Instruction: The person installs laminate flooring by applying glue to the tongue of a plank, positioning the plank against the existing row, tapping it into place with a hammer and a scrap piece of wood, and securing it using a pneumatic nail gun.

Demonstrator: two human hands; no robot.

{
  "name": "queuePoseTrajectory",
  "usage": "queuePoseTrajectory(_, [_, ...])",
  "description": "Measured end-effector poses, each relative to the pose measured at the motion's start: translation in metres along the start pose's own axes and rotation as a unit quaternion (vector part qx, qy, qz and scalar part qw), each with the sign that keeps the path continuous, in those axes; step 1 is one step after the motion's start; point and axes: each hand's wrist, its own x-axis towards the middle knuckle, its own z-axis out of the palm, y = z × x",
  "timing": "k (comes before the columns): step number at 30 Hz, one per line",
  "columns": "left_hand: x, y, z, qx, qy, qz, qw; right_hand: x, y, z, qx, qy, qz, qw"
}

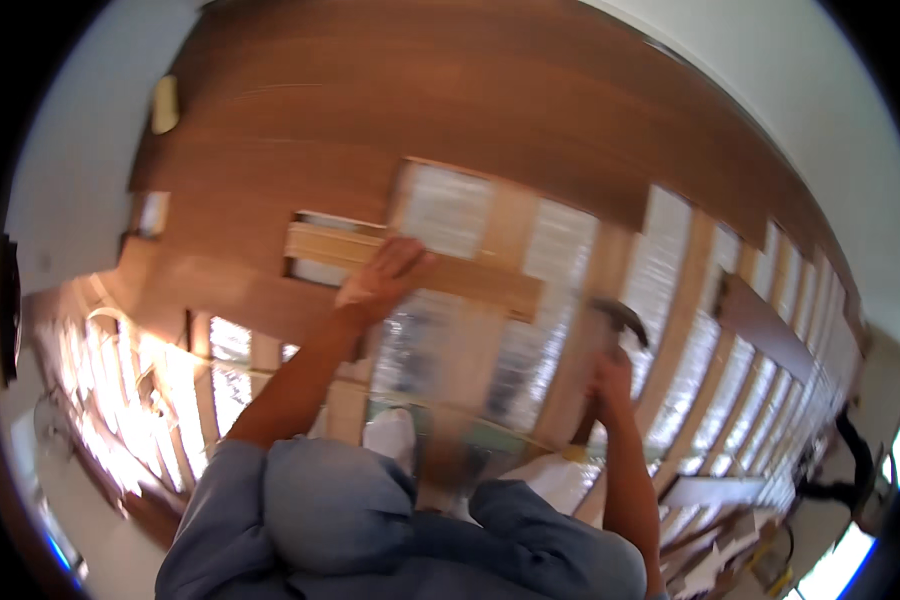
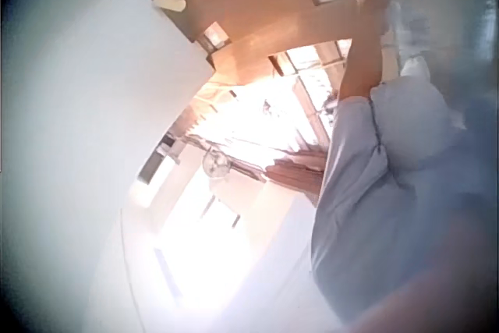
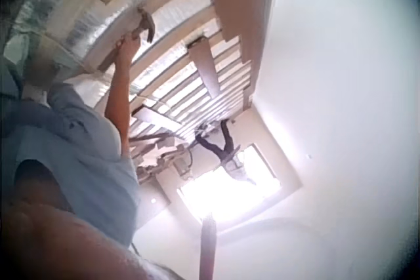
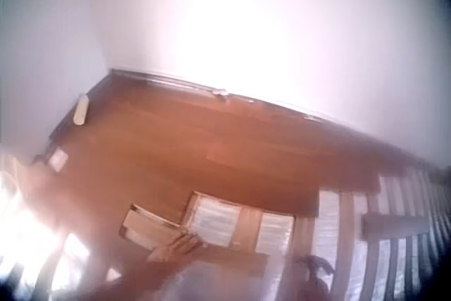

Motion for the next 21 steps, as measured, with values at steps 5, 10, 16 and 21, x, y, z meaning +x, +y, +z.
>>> queuePoseTrajectory(5, [0.013,0.006,0.003,-0.002,0.031,-0.003,1.0,0.009,0.03,0.0,0.047,0.099,-0.022,0.994])
queuePoseTrajectory(10, [-0.008,-0.003,0.001,-0.003,0.03,-0.015,0.999,-0.023,-0.036,0.06,-0.083,-0.103,0.058,0.989])
queuePoseTrajectory(16, [0.005,0.004,-0.001,-0.009,0.019,-0.003,1.0,0.008,0.008,-0.007,0.144,0.149,0.025,0.978])
queuePoseTrajectory(21, [-0.007,0.001,-0.004,0.015,-0.001,-0.01,1.0,-0.038,-0.017,0.071,-0.061,-0.101,0.028,0.993])
